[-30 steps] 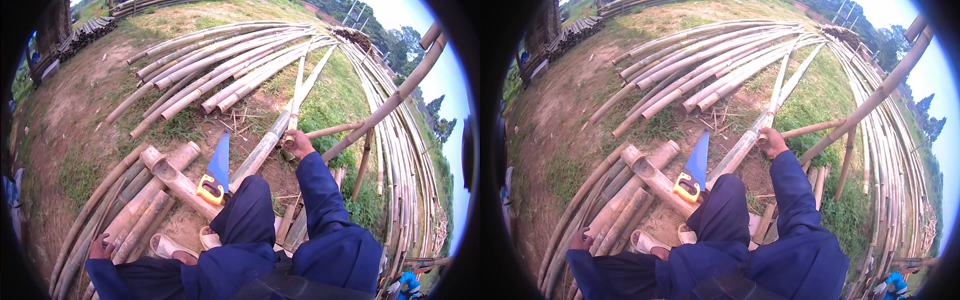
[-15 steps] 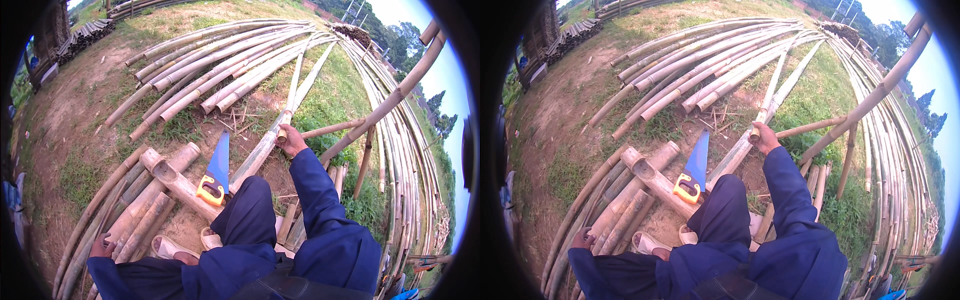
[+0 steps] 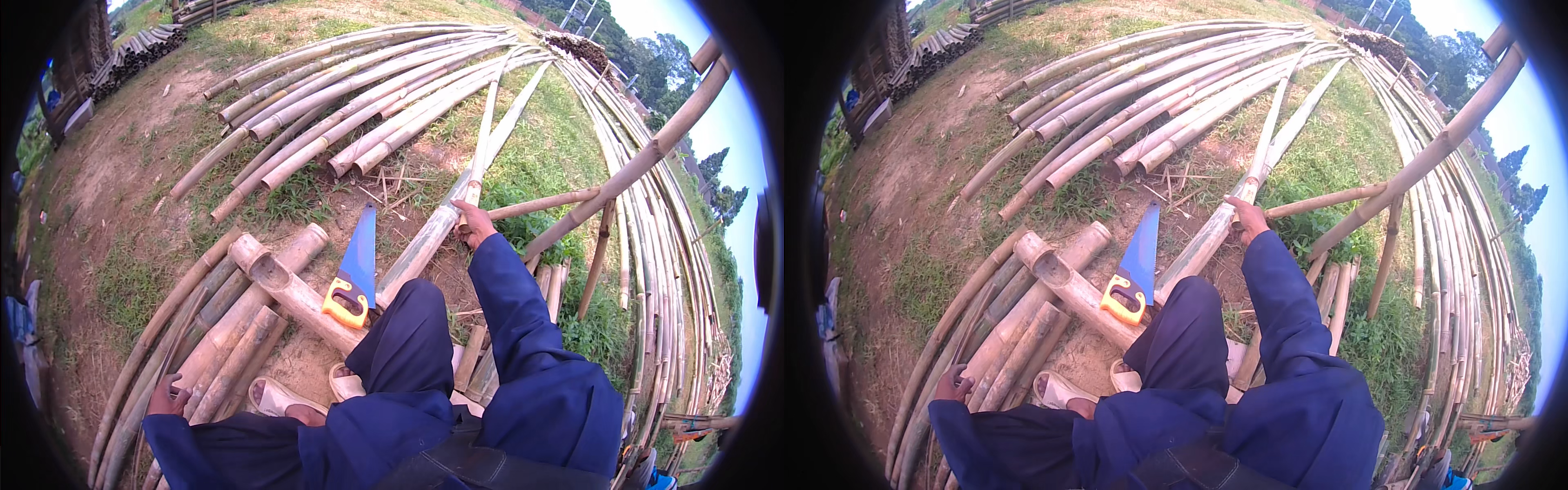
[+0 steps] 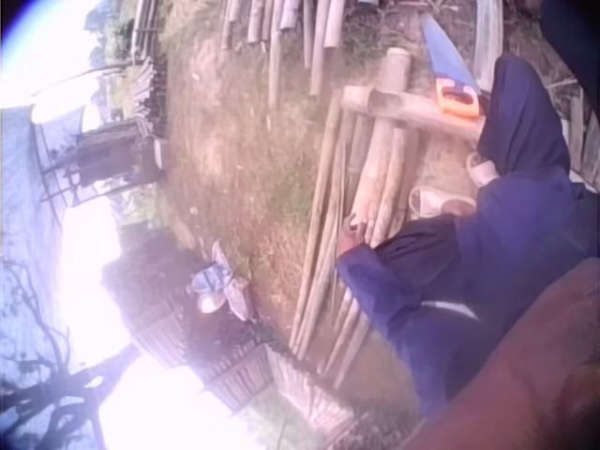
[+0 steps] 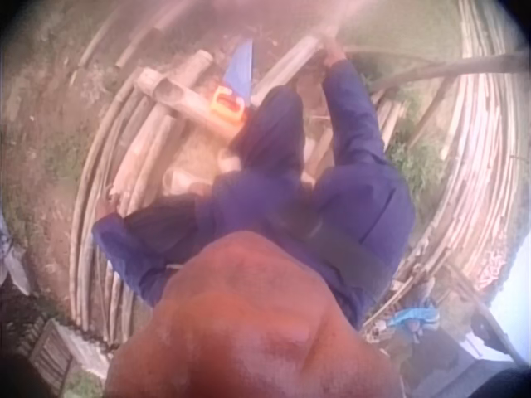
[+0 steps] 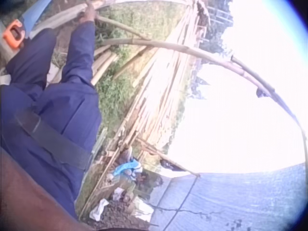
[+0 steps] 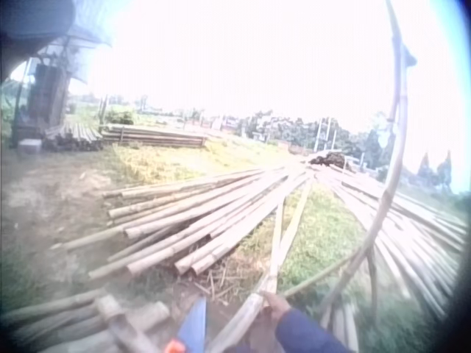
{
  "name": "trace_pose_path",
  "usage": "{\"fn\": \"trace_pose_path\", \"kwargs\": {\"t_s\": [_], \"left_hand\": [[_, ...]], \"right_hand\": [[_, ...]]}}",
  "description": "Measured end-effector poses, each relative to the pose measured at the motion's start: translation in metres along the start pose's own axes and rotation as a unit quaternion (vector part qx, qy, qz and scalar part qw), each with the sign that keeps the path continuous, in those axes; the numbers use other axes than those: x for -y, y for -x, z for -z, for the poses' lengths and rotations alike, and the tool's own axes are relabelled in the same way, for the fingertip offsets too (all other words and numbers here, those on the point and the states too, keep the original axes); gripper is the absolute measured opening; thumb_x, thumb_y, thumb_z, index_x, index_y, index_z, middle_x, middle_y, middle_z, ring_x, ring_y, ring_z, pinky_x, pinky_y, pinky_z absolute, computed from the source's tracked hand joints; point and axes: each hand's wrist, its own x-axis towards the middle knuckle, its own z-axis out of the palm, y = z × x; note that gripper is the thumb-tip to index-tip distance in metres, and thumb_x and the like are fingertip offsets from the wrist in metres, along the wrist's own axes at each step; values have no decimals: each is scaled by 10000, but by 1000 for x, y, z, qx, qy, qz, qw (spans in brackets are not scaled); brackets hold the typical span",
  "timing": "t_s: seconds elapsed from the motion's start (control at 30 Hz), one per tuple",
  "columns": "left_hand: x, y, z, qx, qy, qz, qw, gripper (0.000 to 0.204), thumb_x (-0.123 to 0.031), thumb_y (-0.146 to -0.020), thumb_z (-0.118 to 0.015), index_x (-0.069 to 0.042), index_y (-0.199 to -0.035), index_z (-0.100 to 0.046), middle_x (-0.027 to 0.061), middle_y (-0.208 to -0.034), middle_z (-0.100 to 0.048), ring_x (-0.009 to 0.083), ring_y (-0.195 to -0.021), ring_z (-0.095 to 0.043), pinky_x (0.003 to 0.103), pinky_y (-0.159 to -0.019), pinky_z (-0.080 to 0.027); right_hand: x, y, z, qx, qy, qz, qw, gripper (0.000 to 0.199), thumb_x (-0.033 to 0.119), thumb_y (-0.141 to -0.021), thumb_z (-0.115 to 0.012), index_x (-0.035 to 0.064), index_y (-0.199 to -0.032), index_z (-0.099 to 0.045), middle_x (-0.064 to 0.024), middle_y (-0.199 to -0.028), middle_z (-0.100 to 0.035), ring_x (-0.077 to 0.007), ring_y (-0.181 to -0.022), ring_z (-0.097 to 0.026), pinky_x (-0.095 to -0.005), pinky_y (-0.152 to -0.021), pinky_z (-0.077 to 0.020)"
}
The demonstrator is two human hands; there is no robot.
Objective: The person uses a hand saw to cut bamboo poles into shorter sections. They position each pole on a support, saw through it, then move the cut piece aside and repeat the process with additional poles.
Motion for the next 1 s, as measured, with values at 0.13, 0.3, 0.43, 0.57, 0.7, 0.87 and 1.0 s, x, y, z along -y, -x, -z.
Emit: {"fn": "trace_pose_path", "kwargs": {"t_s": [0.13,0.3,0.43,0.57,0.7,0.87,1.0], "left_hand": [[5,2,-1,-9,0,-16,1000,548,-178,-883,-778,-5,-1368,-592,173,-948,-722,237,-825,-710,374,-778,-569],[-10,17,3,-9,3,-10,1000,544,-179,-873,-787,-13,-1357,-604,176,-943,-736,246,-837,-720,380,-789,-573],[-19,24,3,-31,-40,-36,998,536,-179,-870,-789,-38,-1355,-610,173,-934,-741,254,-835,-726,379,-781,-577],[-40,32,3,-49,-30,-58,997,534,-149,-854,-797,-55,-1347,-615,183,-968,-736,260,-845,-727,389,-758,-576],[-56,23,-4,-101,-8,-135,986,481,-111,-864,-776,-47,-1315,-623,178,-1004,-735,273,-872,-728,395,-780,-568],[-128,13,-24,-91,1,-210,973,392,-171,-892,-769,4,-1226,-661,177,-1027,-739,286,-916,-731,396,-827,-560],[-215,17,-48,23,24,-242,970,445,-308,-929,-767,16,-1220,-676,202,-1043,-737,306,-957,-728,405,-866,-558]], "right_hand": [[-5,-5,3,9,36,-8,999,198,121,-893,-740,52,-1011,-597,-15,-712,-558,-137,-539,-565,-320,-461,-484],[-20,-1,20,49,-33,-45,997,126,48,-939,-634,28,-1038,-559,-13,-764,-550,-144,-579,-565,-331,-581,-604],[-9,11,18,35,-54,-33,997,145,58,-946,-625,46,-1043,-518,19,-669,-556,-111,-515,-556,-351,-608,-564],[-24,50,-30,75,-78,-24,994,98,43,-930,-627,54,-989,-549,-5,-711,-519,-122,-560,-514,-300,-585,-536],[-98,152,-117,68,-138,-38,987,116,23,-904,-669,2,-950,-565,-30,-709,-520,-152,-558,-515,-316,-553,-498],[-187,279,-198,102,-85,-30,991,327,75,-897,-736,-20,-1151,-553,-74,-896,-633,-180,-651,-620,-304,-570,-516],[-235,293,-218,221,-54,-61,972,420,121,-874,-741,24,-1225,-531,-70,-1005,-664,-162,-820,-656,-324,-738,-530]]}}
